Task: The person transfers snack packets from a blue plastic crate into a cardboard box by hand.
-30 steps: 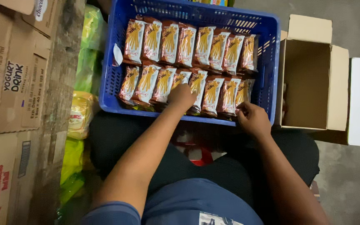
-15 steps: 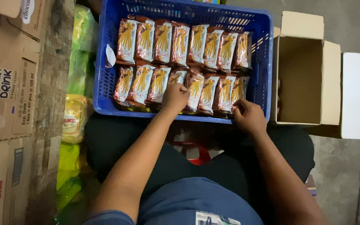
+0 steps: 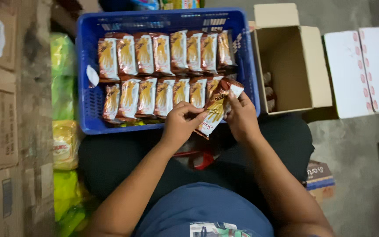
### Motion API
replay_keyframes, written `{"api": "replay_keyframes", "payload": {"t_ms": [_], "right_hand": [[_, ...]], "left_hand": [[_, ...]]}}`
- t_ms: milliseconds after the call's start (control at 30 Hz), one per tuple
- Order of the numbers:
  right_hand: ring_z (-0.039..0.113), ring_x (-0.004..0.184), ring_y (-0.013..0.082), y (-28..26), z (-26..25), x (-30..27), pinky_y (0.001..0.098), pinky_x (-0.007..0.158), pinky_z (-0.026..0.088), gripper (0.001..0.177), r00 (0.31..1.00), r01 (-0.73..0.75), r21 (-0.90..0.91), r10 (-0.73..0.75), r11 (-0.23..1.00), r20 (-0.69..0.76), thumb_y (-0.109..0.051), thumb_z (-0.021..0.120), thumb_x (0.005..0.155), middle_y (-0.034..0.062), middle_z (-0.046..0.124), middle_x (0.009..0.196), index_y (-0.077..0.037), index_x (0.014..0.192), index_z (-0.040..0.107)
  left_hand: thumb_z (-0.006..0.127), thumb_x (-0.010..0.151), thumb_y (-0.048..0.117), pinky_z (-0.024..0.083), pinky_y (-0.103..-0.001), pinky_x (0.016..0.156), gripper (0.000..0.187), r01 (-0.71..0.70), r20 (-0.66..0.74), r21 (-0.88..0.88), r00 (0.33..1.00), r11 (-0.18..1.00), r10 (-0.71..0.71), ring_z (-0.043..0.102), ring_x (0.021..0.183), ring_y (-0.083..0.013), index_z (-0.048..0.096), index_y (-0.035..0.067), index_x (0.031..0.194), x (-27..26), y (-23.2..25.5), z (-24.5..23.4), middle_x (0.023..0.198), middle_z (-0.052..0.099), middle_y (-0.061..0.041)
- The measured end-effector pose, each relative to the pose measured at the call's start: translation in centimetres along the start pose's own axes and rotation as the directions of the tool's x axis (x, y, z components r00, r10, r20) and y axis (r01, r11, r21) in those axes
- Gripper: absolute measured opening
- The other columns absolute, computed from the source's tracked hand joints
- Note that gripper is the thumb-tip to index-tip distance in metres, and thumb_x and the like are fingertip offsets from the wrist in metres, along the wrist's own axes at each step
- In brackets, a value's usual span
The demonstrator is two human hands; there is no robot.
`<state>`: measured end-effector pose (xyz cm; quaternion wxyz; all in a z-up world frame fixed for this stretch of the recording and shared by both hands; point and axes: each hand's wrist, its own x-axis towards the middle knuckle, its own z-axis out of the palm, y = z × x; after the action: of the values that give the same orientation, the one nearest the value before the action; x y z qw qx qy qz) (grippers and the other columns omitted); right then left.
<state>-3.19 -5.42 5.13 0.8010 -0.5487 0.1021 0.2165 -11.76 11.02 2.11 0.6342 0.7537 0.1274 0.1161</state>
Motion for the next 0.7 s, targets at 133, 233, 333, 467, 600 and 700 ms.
{"api": "replay_keyframes", "payload": {"t_ms": [133, 233, 333, 467, 600, 700], "right_hand": [[0.073, 0.070, 0.0225, 0.2, -1.8, -0.1, 0.0384, 0.060, 0.066, 0.033, 0.984, 0.104, 0.069, -0.093, 0.992, -0.155, -0.022, 0.071, 0.098, 0.0096, 0.066, 0.094, -0.005, 0.121, 0.055], [0.075, 0.079, 0.0225, 0.3, -2.5, -0.5, 0.0352, 0.065, 0.066, 0.031, 0.953, 0.187, 0.063, -0.166, 0.980, -0.253, -0.022, 0.068, 0.101, 0.0112, 0.069, 0.099, -0.002, 0.121, 0.055], [0.074, 0.084, 0.0226, -0.3, -3.3, -0.7, 0.0354, 0.074, 0.065, 0.021, 0.929, 0.233, 0.034, -0.212, 0.972, -0.304, -0.020, 0.063, 0.103, 0.0114, 0.071, 0.099, -0.007, 0.118, 0.055], [0.068, 0.103, 0.0245, -1.5, -4.0, -2.7, 0.0427, 0.090, 0.059, 0.037, 0.970, 0.121, 0.000, -0.118, 0.993, -0.213, -0.021, 0.062, 0.100, 0.0161, 0.067, 0.116, -0.006, 0.132, 0.053], [0.072, 0.087, 0.0231, -2.3, -8.3, -3.4, 0.0383, 0.074, 0.063, 0.046, 0.995, -0.037, 0.069, 0.043, 0.997, -0.087, -0.006, 0.069, 0.093, 0.0145, 0.068, 0.105, -0.006, 0.135, 0.050], [0.071, 0.081, 0.0213, -3.7, -11.4, -2.7, 0.0325, 0.062, 0.060, 0.041, 0.979, -0.030, 0.032, 0.035, 0.999, -0.199, -0.009, 0.071, 0.093, 0.0129, 0.069, 0.106, -0.006, 0.131, 0.055]], "left_hand": [[0.089, 0.081, 0.021, 0.054, -0.028, 0.074, 0.015, 0.002, -0.008, 0.021, 1.000, 1.000, -0.002, 0.067, 0.079, -0.0152, 0.083, 0.016, 0.094, -1.3, 2.5, 2.0, 0.082, 0.067, -0.005], [0.086, 0.085, 0.017, 0.052, -0.025, 0.071, 0.014, -0.022, -0.015, -0.028, 1.000, 0.999, 0.021, 0.064, 0.072, -0.0119, 0.083, 0.013, 0.099, -2.3, 3.9, 3.4, 0.076, 0.064, -0.006], [0.085, 0.083, 0.011, 0.054, -0.031, 0.069, 0.016, -0.098, 0.003, -0.005, 0.995, 0.995, 0.098, 0.067, 0.074, -0.0212, 0.083, 0.012, 0.099, -2.6, 3.9, 4.9, 0.078, 0.065, -0.011], [0.083, 0.084, 0.010, 0.054, -0.030, 0.075, 0.014, -0.087, 0.018, -0.003, 0.996, 0.996, 0.087, 0.066, 0.076, -0.0187, 0.082, 0.009, 0.099, -2.1, 3.6, 6.9, 0.078, 0.065, -0.009], [0.080, 0.089, 0.016, 0.054, -0.032, 0.083, 0.013, -0.109, 0.189, 0.027, 0.977, 0.994, 0.102, 0.070, 0.086, -0.0210, 0.082, 0.011, 0.102, -0.7, 3.1, 8.3, 0.086, 0.070, -0.008], [0.067, 0.099, 0.022, 0.053, -0.041, 0.092, 0.021, -0.213, 0.364, 0.112, 0.918, 0.971, 0.159, 0.070, 0.101, -0.0308, 0.075, 0.012, 0.115, 0.7, 3.2, 8.2, 0.100, 0.069, -0.011]]}}
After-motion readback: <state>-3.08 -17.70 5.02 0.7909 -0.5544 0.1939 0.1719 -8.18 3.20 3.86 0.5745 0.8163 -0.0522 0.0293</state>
